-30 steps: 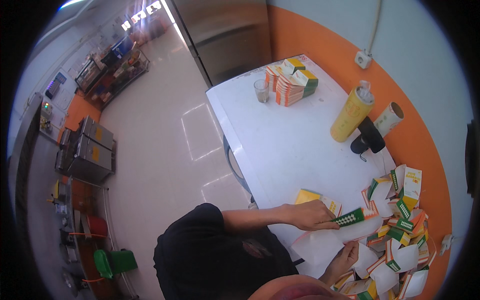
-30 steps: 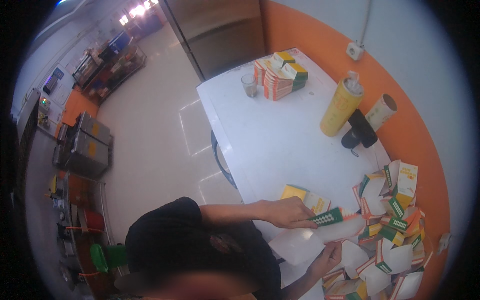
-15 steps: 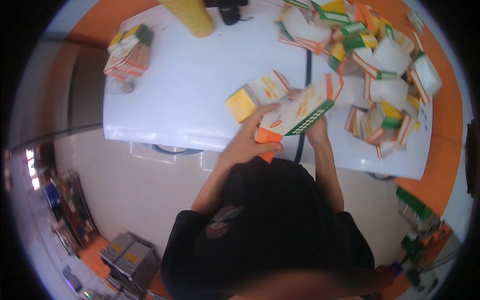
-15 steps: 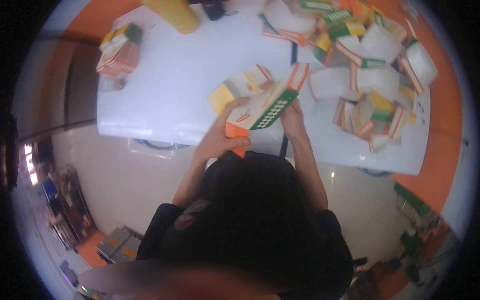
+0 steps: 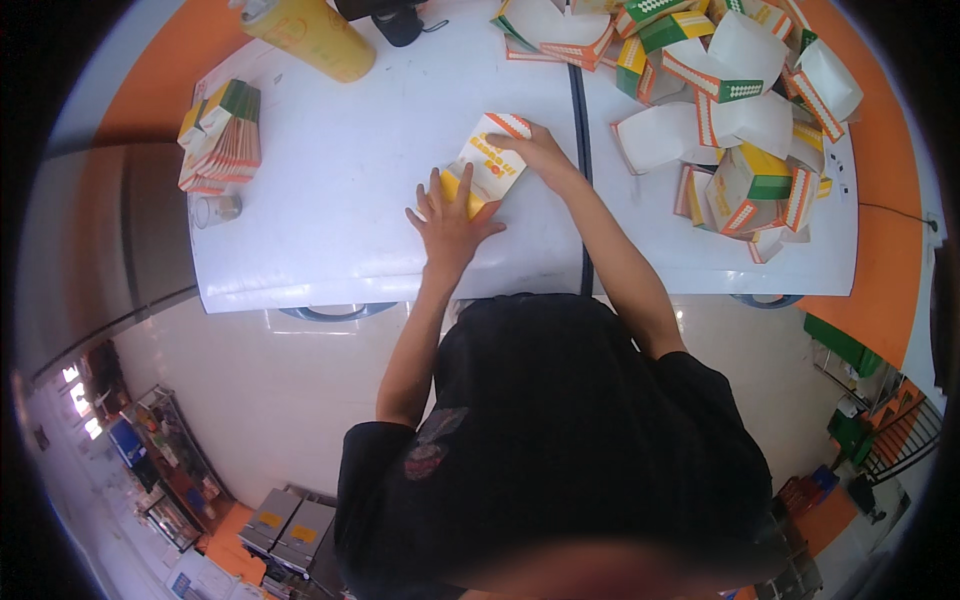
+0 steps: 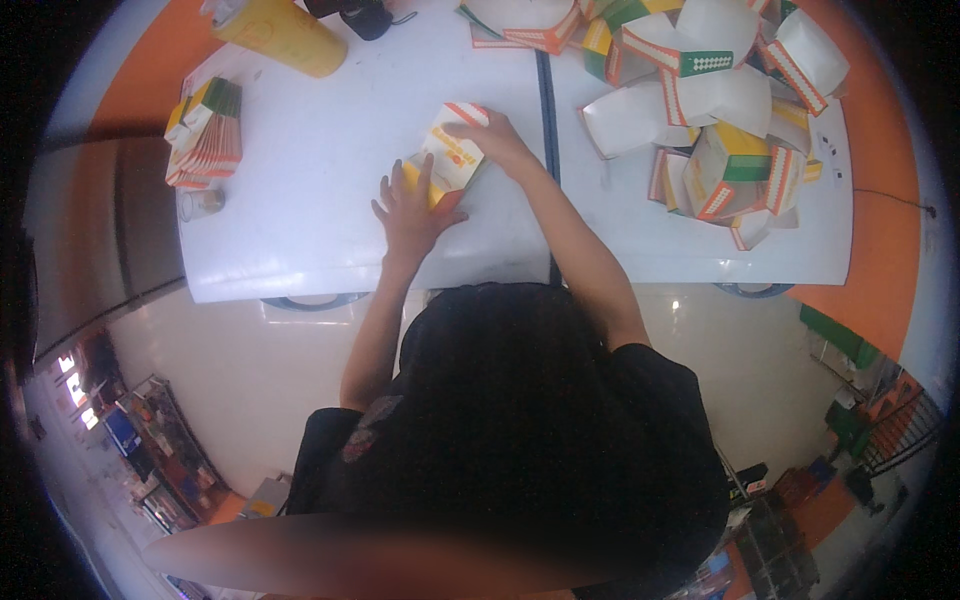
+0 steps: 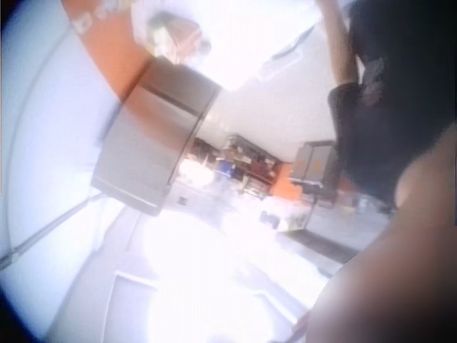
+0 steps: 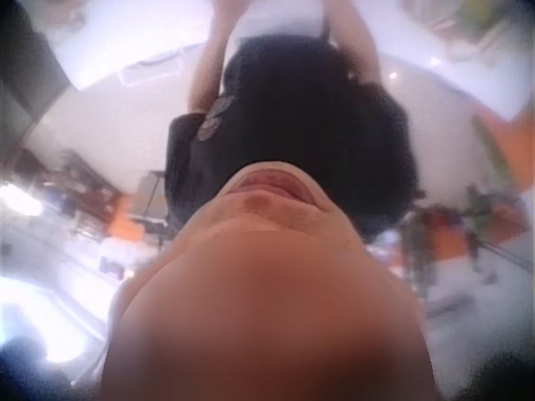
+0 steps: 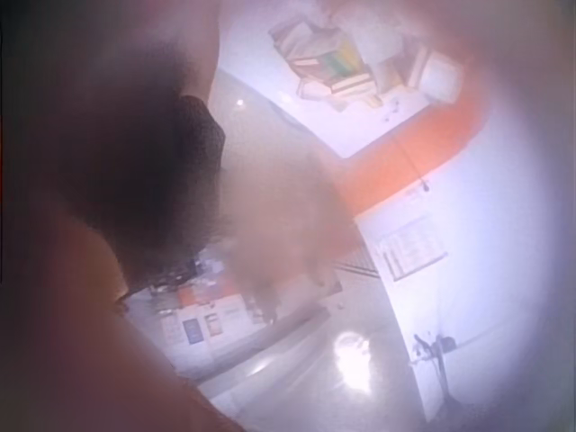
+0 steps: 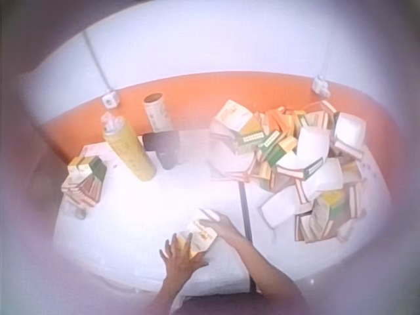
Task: The person assembles small cardboard boxes by folding and tucking flaps on a white table. They handle multiple flat-packed box blanks, fold them into shape, and stack the finished boxes. At the end, they walk to a counter and lift a large water jug.
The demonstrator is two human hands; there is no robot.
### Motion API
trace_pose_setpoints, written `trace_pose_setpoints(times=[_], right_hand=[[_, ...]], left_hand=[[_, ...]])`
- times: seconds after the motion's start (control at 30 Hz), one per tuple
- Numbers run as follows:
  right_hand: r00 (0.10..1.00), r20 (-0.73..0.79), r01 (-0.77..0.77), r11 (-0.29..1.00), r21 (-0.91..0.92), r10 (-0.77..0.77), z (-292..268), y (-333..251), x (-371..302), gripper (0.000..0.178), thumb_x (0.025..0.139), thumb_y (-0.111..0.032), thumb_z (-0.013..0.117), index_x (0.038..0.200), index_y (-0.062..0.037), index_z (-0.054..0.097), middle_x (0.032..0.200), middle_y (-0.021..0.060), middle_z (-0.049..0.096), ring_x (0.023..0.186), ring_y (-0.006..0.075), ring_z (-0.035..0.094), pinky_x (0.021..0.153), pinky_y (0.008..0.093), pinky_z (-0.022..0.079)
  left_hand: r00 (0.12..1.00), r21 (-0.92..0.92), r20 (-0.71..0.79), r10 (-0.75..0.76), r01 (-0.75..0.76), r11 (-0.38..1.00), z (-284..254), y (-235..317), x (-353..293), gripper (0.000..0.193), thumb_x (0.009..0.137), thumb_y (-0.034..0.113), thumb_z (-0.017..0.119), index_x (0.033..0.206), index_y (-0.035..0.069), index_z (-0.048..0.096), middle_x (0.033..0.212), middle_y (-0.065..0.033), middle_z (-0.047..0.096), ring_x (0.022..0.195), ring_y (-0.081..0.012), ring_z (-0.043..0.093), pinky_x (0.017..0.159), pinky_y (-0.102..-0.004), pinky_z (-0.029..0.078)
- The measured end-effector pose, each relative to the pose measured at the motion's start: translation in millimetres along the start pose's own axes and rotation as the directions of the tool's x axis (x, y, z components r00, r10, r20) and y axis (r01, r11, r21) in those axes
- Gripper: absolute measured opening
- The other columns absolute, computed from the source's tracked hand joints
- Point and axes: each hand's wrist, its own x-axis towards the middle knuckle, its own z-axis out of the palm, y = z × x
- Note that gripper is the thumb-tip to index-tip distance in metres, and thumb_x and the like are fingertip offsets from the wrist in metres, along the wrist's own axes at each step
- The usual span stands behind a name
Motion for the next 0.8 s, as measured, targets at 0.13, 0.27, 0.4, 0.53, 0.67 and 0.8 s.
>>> trace_pose_setpoints(times=[0.13, 0.27, 0.4, 0.53, 0.67, 0.8], right_hand=[[0.903, -0.219, 0.130, 0.722, -0.679, -0.369, -11, 26, 7, 0.069, 0.078, -0.033, 0.085, 0.135, -0.0054, 0.059, 0.138, 0.0184, 0.059, 0.132, 0.0352, 0.053, 0.106, 0.0435, 0.045], [0.728, -0.189, 0.096, 0.370, -0.924, -0.659, -17, 45, 3, 0.064, 0.079, -0.028, 0.086, 0.133, -0.0025, 0.061, 0.131, 0.0200, 0.062, 0.124, 0.0400, 0.056, 0.107, 0.0466, 0.044], [0.558, -0.149, 0.353, 0.395, -0.848, -0.816, -29, 45, 0, 0.056, 0.083, -0.025, 0.083, 0.129, -0.0023, 0.061, 0.134, 0.0206, 0.059, 0.126, 0.0383, 0.054, 0.111, 0.0488, 0.040], [0.670, -0.343, 0.319, 0.673, -0.668, -0.658, -57, 37, -24, 0.048, 0.095, -0.027, 0.070, 0.133, 0.0005, 0.057, 0.130, 0.0191, 0.061, 0.117, 0.0319, 0.061, 0.105, 0.0422, 0.045], [0.819, -0.271, 0.029, 0.508, -0.861, -0.506, -95, 45, -54, 0.037, 0.095, -0.016, 0.067, 0.126, 0.0033, 0.062, 0.120, 0.0186, 0.067, 0.106, 0.0286, 0.067, 0.094, 0.0403, 0.053], [0.812, -0.282, -0.014, 0.466, -0.885, -0.511, -114, 50, -91, 0.029, 0.096, -0.008, 0.066, 0.122, 0.0051, 0.065, 0.110, 0.0173, 0.072, 0.097, 0.0249, 0.071, 0.082, 0.0381, 0.057]], left_hand=[[0.999, 0.090, -0.035, -0.006, 0.009, 0.996, 32, 12, 6, 0.100, 0.077, 0.062, 0.079, 0.161, 0.036, 0.031, 0.164, -0.0225, 0.025, 0.144, -0.0552, 0.027, 0.098, -0.0791, 0.032], [0.994, 0.072, -0.104, 0.021, -0.013, 0.997, 46, 17, 12, 0.091, 0.080, 0.058, 0.077, 0.159, 0.034, 0.037, 0.164, -0.0199, 0.028, 0.142, -0.0529, 0.031, 0.097, -0.0729, 0.036], [0.988, 0.076, -0.137, 0.065, -0.055, 0.996, 59, 7, 14, 0.087, 0.084, 0.054, 0.075, 0.159, 0.029, 0.038, 0.162, -0.0232, 0.030, 0.138, -0.0544, 0.034, 0.099, -0.0708, 0.037], [0.974, -0.245, -0.211, -0.078, 0.025, 0.969, 68, -3, 16, 0.094, 0.077, 0.064, 0.076, 0.149, 0.010, 0.048, 0.155, -0.0192, 0.040, 0.140, -0.0471, 0.036, 0.108, -0.0681, 0.025], [0.998, -0.086, -0.043, -0.035, 0.032, 0.996, 57, -9, 26, 0.065, 0.099, 0.058, 0.052, 0.158, 0.035, 0.037, 0.168, -0.0148, 0.021, 0.152, -0.0479, 0.020, 0.113, -0.0774, 0.017], [0.996, -0.144, -0.059, 0.060, -0.068, 0.987, 26, -34, 47, 0.079, 0.096, 0.065, 0.053, 0.162, 0.030, 0.028, 0.170, -0.0156, 0.015, 0.153, -0.0481, 0.014, 0.116, -0.0778, 0.010]])
